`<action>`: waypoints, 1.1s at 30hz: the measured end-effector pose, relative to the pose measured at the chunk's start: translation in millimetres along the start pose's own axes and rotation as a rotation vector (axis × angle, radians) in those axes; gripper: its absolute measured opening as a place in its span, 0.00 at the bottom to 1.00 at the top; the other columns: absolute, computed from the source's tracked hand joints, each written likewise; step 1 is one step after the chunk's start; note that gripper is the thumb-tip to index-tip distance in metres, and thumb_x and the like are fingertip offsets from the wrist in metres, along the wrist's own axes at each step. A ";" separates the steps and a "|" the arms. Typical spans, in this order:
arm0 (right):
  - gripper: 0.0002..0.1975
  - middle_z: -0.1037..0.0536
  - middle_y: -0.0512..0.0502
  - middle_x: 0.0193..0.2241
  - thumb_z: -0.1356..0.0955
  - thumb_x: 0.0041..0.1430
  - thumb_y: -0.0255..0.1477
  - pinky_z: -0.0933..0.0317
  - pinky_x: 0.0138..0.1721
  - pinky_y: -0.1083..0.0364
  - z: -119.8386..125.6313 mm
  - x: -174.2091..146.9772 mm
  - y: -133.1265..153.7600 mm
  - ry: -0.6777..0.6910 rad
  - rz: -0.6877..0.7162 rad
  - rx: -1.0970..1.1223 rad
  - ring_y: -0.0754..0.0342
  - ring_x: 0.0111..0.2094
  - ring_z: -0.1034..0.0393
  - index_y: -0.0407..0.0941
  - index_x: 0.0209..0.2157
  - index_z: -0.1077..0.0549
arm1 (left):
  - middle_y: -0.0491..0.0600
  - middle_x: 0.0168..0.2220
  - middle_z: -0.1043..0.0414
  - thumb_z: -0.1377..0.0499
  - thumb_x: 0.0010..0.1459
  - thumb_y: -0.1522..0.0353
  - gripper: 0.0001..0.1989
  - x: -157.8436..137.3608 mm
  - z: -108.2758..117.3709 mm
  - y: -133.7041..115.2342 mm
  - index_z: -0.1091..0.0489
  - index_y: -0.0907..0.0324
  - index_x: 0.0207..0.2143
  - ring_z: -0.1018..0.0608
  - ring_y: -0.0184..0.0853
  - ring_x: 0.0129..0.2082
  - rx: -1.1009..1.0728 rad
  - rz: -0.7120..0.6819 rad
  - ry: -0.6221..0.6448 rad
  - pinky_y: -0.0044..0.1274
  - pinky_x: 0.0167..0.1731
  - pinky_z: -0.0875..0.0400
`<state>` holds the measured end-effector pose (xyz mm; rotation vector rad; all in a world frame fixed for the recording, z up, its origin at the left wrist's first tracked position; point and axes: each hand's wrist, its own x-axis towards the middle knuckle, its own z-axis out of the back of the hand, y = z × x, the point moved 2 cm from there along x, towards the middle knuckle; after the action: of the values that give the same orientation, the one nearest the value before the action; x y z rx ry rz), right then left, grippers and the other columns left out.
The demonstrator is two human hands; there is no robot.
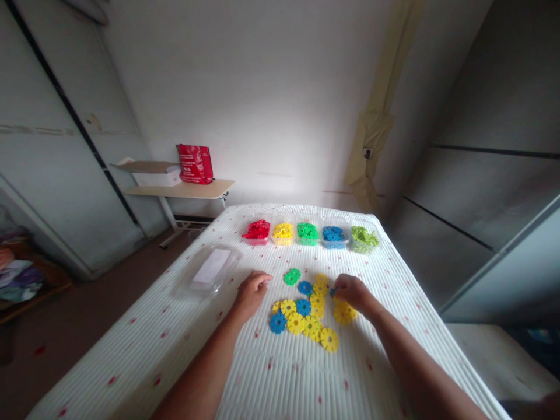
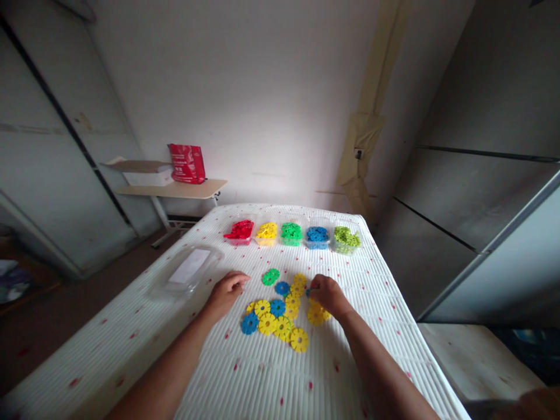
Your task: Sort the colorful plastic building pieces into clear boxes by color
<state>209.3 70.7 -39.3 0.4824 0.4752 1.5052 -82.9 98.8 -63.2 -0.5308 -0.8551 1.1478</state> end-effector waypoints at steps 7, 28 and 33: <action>0.04 0.28 0.51 0.20 0.37 0.41 0.23 0.46 0.23 0.61 10.1 3.8 -4.7 -0.098 -0.065 0.133 0.59 0.22 0.36 0.43 0.22 0.31 | 0.48 0.35 0.28 0.49 0.48 0.79 0.14 0.4 -1.2 1.5 0.28 0.61 0.33 0.27 0.30 0.37 0.013 0.020 -0.016 0.22 0.40 0.32; 0.08 0.24 0.48 0.31 0.35 0.46 0.28 0.45 0.29 0.59 -37.2 21.9 69.7 0.070 0.261 -0.335 0.53 0.32 0.31 0.47 0.32 0.29 | 0.47 0.34 0.29 0.50 0.49 0.79 0.13 -0.3 -4.4 9.0 0.29 0.61 0.32 0.27 0.27 0.33 -0.036 0.030 -0.049 0.20 0.36 0.31; 0.10 0.25 0.49 0.28 0.36 0.45 0.24 0.46 0.28 0.59 -38.7 20.3 75.3 0.068 0.278 -0.301 0.54 0.30 0.32 0.46 0.33 0.30 | 0.47 0.34 0.29 0.49 0.49 0.79 0.13 -0.1 -5.7 11.3 0.29 0.61 0.33 0.27 0.28 0.33 -0.044 0.031 -0.044 0.21 0.37 0.31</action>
<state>125.7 92.0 -27.6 0.2678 0.2325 1.8303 -84.7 102.9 -75.1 -0.5579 -0.9141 1.1746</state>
